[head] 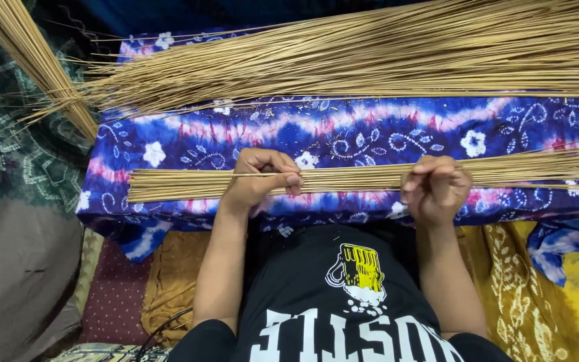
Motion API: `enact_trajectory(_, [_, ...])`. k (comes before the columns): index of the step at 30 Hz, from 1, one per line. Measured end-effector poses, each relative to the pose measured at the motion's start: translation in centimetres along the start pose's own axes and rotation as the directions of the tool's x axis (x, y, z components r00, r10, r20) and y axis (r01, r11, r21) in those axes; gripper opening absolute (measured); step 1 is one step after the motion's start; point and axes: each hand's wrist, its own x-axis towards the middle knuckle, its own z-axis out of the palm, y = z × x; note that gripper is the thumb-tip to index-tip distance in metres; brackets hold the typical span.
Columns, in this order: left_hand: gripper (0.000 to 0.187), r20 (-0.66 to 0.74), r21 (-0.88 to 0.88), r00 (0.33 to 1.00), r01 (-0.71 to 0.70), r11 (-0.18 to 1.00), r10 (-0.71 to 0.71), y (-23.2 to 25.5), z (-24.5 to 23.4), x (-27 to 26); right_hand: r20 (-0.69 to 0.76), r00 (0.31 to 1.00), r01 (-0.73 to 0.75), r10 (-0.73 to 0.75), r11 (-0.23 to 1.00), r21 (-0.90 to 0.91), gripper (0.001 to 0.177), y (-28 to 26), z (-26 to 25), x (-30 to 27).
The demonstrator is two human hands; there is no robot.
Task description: Arranging and aligning thin wooden sticks into bundles and inserting individual sticks for a craft project.
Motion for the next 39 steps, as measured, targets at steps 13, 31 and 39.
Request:
enact_trajectory(13, [0.012,-0.001,0.037,1.0,-0.026,0.999,0.026,0.8,-0.8,-0.2,0.02,1.0,0.002,-0.001,1.0,-0.031,0.038,-1.4,1.8,0.9])
enact_trajectory(31, [0.011,0.073,-0.002,0.996,0.057,0.998,-0.056,0.6,1.6,0.0,0.182,0.983,0.003,0.014,0.995,-0.096,0.038,-2.0,8.1,0.5])
enact_trajectory(39, [0.011,0.103,0.007,0.994,0.046,0.999,-0.046,1.4,0.4,-0.3,0.227,0.974,0.043,-0.02,0.994,-0.098,0.04,-1.8,5.7,0.7])
